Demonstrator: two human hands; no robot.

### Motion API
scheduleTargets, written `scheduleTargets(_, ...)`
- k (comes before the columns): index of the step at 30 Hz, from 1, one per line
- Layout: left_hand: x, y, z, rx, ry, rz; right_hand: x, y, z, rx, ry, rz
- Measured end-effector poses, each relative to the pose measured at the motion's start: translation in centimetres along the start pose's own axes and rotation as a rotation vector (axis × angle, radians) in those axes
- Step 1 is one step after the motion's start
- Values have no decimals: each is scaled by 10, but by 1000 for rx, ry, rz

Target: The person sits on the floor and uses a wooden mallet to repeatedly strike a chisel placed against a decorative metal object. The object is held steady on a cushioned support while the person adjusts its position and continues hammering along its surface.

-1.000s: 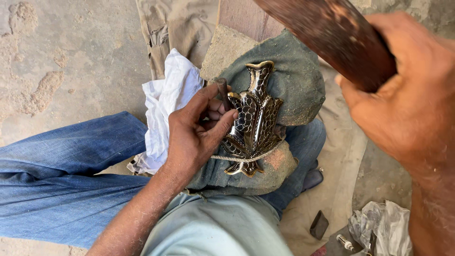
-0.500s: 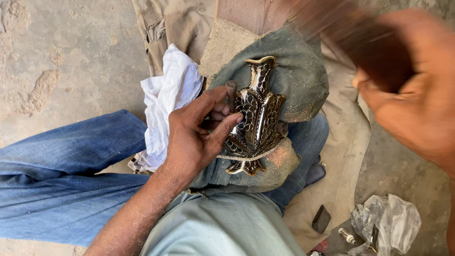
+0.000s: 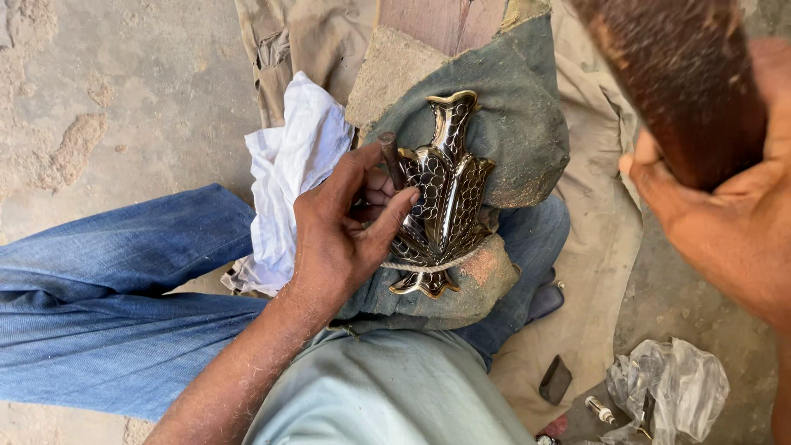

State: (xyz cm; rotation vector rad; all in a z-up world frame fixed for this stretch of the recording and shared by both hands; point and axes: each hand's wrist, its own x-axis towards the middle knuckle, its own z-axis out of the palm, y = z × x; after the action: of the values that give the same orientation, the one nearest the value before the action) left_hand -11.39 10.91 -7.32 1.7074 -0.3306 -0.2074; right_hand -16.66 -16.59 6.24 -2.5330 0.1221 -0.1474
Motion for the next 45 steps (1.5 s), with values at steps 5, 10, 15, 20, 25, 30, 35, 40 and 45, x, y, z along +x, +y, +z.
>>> scheduleTargets(5,3,10,1,68,-9,129,-19,5,-16,-527,-224,-51)
scheduleTargets(10,4,-2,-16,93,-190,169,-29,17,19,-500,-258,-65)
scheduleTargets(15,20,8,-19,63,-293,344,-55,35,12,-321,-141,11)
scheduleTargets(20,25,15,-24,136,-334,429,-78,22,4,-241,-8,42)
scheduleTargets(25,14,14,-14,-40,-165,124,-72,21,7,49,163,194)
scheduleTargets(30,2,6,-9,-96,-103,7,-67,28,-2,5,150,380)
scheduleTargets(35,-2,-4,0,-24,11,-36,-40,10,-10,-314,-28,227)
scheduleTargets(40,-4,-10,1,-78,7,-36,1,-37,-19,-685,-135,-249)
scheduleTargets(45,-7,-12,5,-136,38,-6,33,-87,-7,-438,-151,-251)
